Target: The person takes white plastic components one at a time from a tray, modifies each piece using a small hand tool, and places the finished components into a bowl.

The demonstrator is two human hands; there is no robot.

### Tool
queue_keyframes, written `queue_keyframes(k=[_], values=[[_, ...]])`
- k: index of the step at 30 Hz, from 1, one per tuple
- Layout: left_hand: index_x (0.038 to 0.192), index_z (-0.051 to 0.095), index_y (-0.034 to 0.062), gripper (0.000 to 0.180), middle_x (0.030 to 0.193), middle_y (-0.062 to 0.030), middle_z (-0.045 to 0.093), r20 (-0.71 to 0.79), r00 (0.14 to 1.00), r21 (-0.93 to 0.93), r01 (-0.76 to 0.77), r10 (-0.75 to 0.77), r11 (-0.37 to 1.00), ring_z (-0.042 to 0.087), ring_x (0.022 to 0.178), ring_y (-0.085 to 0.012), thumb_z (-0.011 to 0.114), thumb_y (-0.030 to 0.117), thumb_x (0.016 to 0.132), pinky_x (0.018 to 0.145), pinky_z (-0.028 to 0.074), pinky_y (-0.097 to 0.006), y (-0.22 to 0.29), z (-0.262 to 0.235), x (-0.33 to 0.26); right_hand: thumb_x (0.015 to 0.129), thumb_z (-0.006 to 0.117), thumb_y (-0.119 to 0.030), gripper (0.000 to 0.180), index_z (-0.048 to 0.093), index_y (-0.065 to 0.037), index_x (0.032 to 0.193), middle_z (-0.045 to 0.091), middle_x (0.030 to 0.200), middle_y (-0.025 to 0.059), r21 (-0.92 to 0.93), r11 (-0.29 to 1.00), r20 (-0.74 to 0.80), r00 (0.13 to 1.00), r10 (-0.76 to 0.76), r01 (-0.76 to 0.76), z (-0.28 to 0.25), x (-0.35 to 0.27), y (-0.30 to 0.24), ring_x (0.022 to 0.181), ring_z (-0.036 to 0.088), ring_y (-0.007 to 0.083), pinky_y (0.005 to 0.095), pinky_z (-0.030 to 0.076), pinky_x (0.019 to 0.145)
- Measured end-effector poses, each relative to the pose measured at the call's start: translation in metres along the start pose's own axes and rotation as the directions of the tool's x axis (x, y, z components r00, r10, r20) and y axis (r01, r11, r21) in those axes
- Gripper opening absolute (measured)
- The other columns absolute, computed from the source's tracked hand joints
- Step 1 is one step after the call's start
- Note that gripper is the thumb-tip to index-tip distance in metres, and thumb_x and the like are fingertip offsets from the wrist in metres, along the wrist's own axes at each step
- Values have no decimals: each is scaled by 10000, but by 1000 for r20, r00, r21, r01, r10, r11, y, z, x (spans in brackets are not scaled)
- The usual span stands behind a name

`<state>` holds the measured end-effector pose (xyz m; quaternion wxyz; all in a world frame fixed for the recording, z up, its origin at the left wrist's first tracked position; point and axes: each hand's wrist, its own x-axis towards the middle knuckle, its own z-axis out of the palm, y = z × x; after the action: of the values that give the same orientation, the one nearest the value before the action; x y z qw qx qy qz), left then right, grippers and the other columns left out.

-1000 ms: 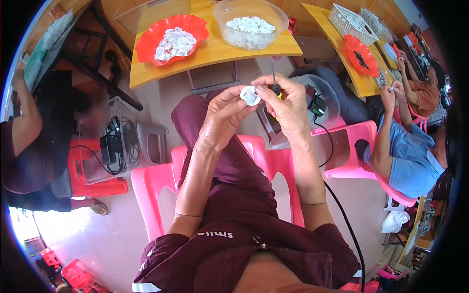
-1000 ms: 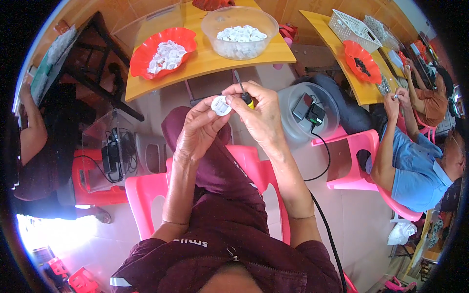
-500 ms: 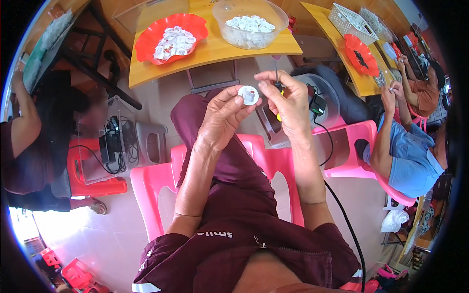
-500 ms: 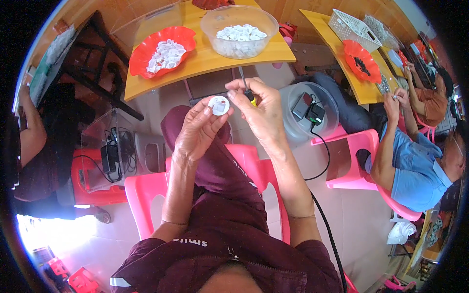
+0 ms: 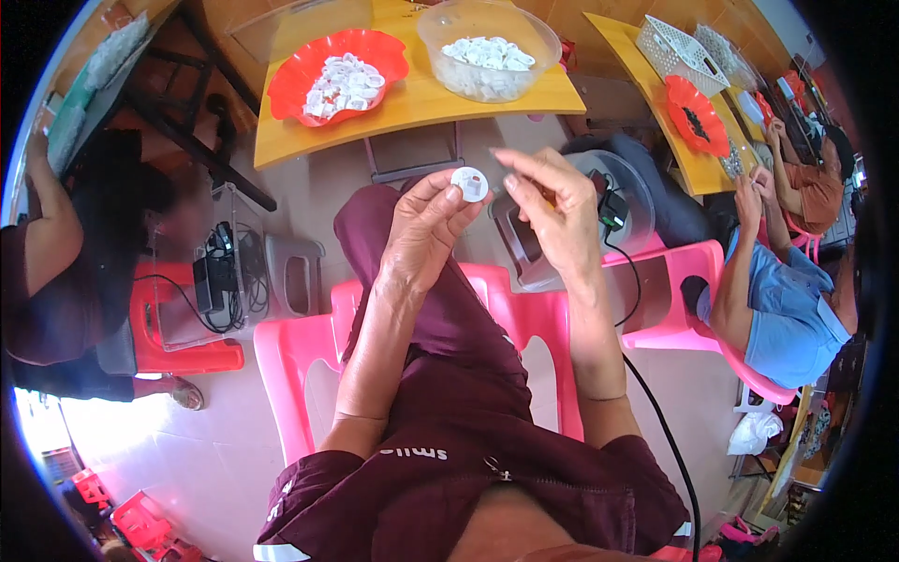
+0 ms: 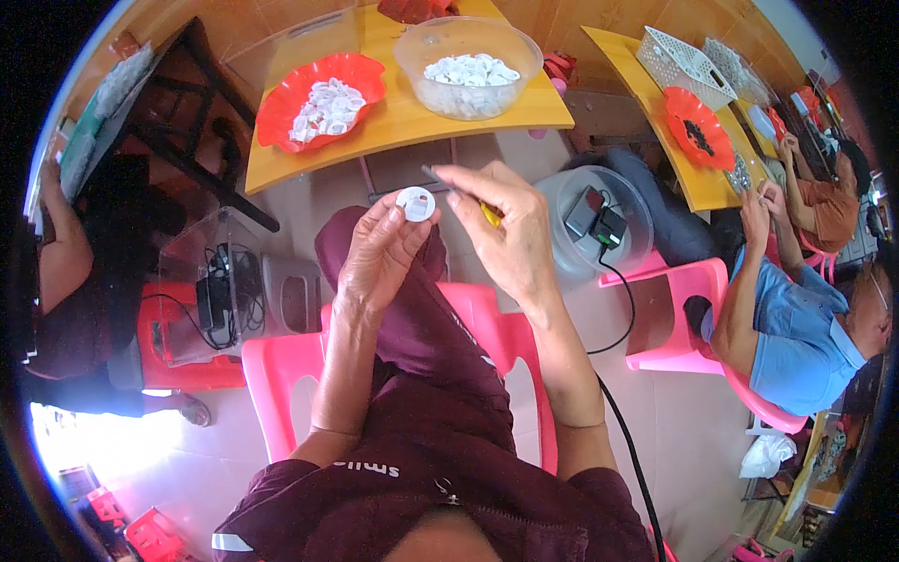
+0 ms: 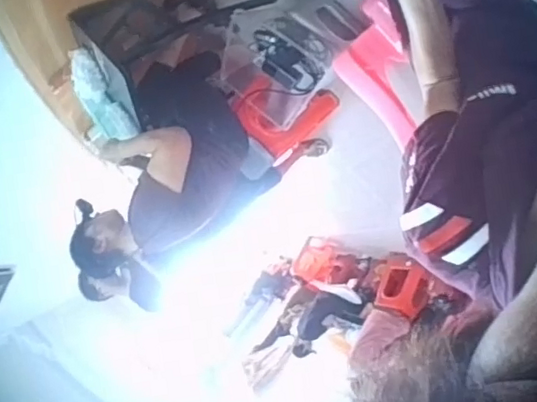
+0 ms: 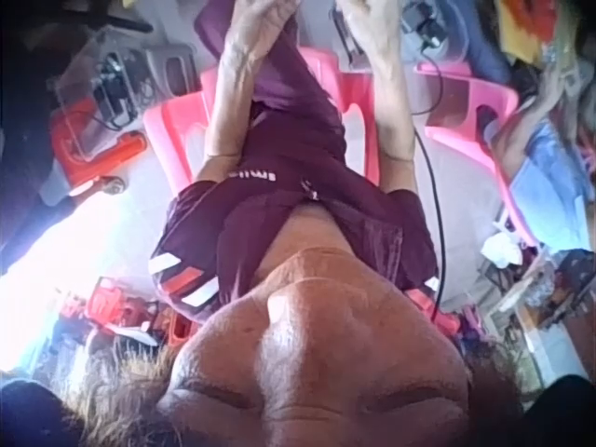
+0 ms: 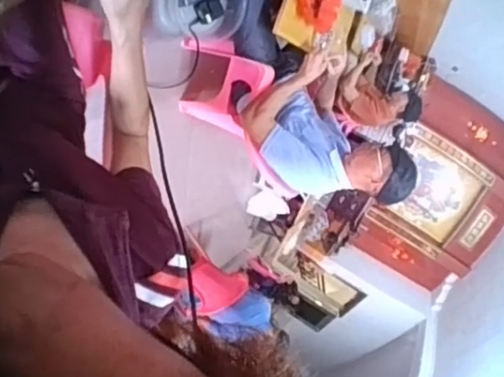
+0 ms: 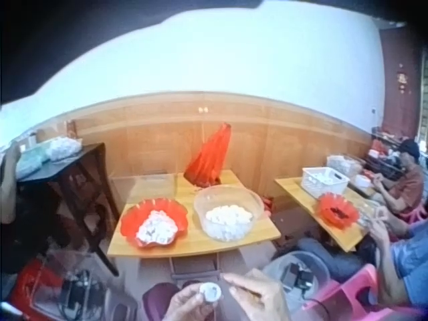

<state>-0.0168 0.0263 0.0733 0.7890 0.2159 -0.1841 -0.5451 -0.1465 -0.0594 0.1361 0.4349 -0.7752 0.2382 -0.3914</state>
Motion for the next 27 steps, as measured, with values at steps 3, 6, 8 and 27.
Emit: queue_keyframes(k=[3, 6, 8, 27], values=[[1053, 574, 13, 225, 999, -101, 624, -32, 999, 47, -21, 23, 999, 619, 924, -219, 604, 88, 843, 804, 520, -304, 4, 0, -3, 773, 594, 19, 226, 671, -42, 977, 547, 704, 68, -135, 980, 59, 988, -140, 147, -2, -3, -6, 603, 528, 130, 264, 416, 538], [1042, 579, 19, 220, 990, -94, 625, -63, 997, 48, -48, 51, 998, 617, 922, -205, 613, 79, 833, 806, 521, -307, 7, -1, -3, 743, 616, 6, 254, 687, -108, 959, 522, 688, 64, -262, 957, 78, 991, -111, 128, 1, -10, -14, 567, 543, 187, 300, 429, 525], [1038, 580, 22, 217, 992, -91, 625, -70, 995, 68, -64, 69, 996, 615, 923, -193, 613, 58, 827, 805, 521, -305, 7, 0, -3, 727, 641, -35, 255, 691, -165, 941, 500, 692, 61, -416, 896, 66, 987, -144, 158, 4, -11, -17, 562, 549, 236, 350, 432, 507], [1106, 591, 17, 298, 1018, -75, 631, -28, 995, 178, -92, 99, 980, 601, 888, -121, 623, 26, 809, 734, 498, -226, 11, 0, -4, 694, 685, -7, 244, 699, -128, 905, 498, 688, 30, -547, 812, 46, 976, -213, 203, 6, -10, -29, 525, 526, 147, 284, 412, 489]])
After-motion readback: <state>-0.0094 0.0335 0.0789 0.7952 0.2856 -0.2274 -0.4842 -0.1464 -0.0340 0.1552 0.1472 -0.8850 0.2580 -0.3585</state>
